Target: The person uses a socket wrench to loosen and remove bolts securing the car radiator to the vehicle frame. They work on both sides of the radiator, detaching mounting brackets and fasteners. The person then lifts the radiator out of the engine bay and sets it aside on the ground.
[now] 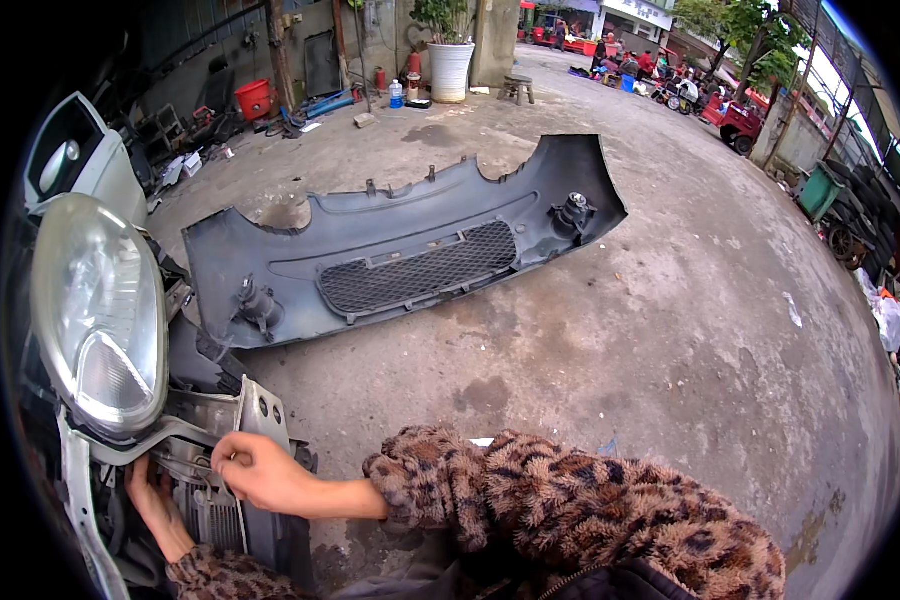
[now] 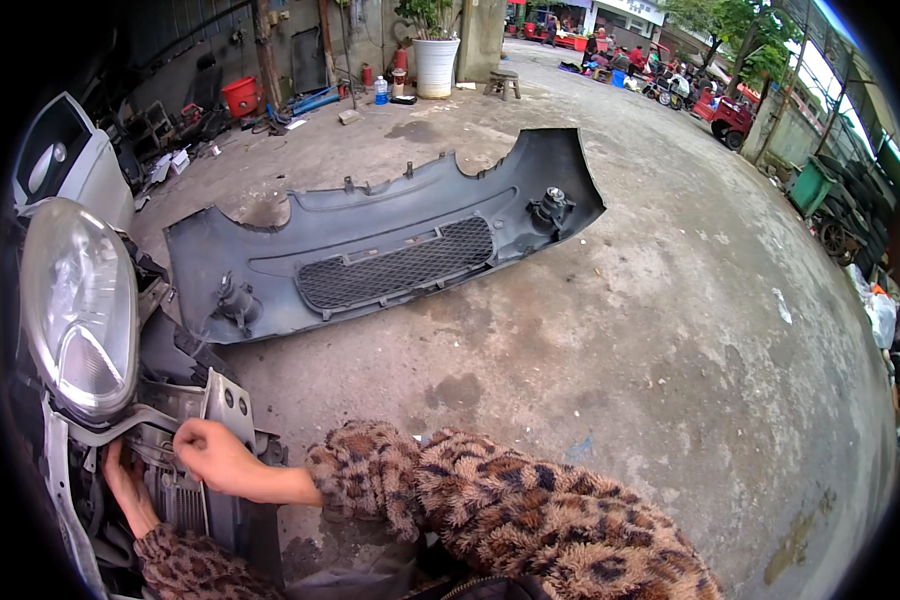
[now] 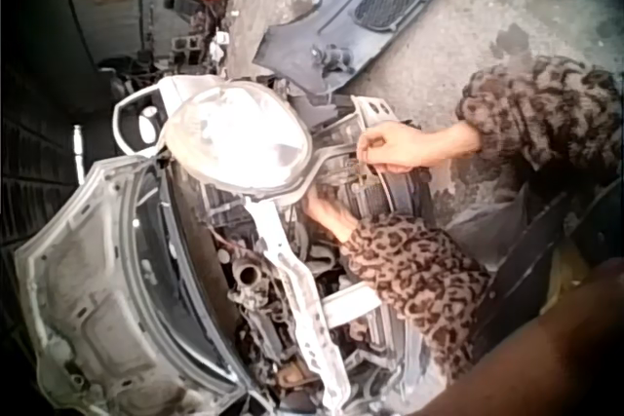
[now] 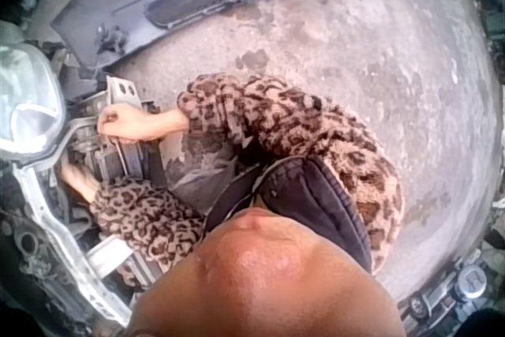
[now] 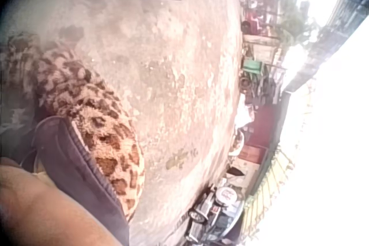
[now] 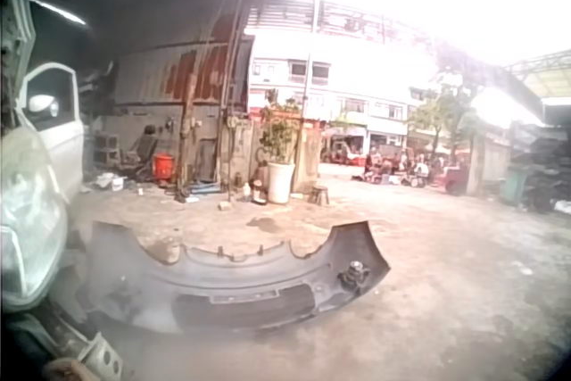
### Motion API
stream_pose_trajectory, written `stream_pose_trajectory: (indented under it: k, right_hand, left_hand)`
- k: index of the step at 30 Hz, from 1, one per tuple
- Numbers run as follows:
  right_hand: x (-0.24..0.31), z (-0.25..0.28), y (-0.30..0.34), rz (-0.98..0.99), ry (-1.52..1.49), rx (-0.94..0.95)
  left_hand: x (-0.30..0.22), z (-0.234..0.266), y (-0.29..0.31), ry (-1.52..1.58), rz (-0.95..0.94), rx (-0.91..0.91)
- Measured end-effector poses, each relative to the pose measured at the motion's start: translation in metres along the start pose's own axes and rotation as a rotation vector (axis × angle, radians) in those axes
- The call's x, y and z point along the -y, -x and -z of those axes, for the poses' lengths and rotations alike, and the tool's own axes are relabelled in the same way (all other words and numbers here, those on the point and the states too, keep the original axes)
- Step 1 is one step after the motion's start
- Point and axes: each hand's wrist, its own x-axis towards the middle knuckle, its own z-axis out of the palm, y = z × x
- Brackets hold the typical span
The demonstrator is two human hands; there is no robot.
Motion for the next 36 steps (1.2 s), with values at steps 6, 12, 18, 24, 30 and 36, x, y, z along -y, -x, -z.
stream_pose_trajectory:
  k: [6,12,18,24,30,36]
  right_hand:
    - [0.014,0.015,-0.002,-0.011,0.33,0.284]
    - [0.013,0.008,-0.002,-0.047,0.155,0.085]
    - [0.022,0.012,-0.003,-0.023,0.389,0.174]
    - [0.009,-0.003,-0.005,-0.138,-0.128,-0.083]
    - [0.021,0.007,-0.01,-0.986,-1.055,-0.158]
    - [0.018,0.003,-0.001,-0.164,0.063,0.132]
  left_hand:
    - [0.002,0.013,-0.005,0.014,-0.032,0.051]
    - [-0.001,-0.007,0.004,-0.039,-0.046,0.03]
    - [-0.002,0.005,0.001,-0.011,-0.049,0.049]
    - [0.001,0.001,-0.005,-0.013,-0.021,0.015]
    - [-0.01,-0.01,0.016,-0.057,-0.084,-0.022]
    - [-0.003,-0.005,0.008,-0.091,-0.069,0.003]
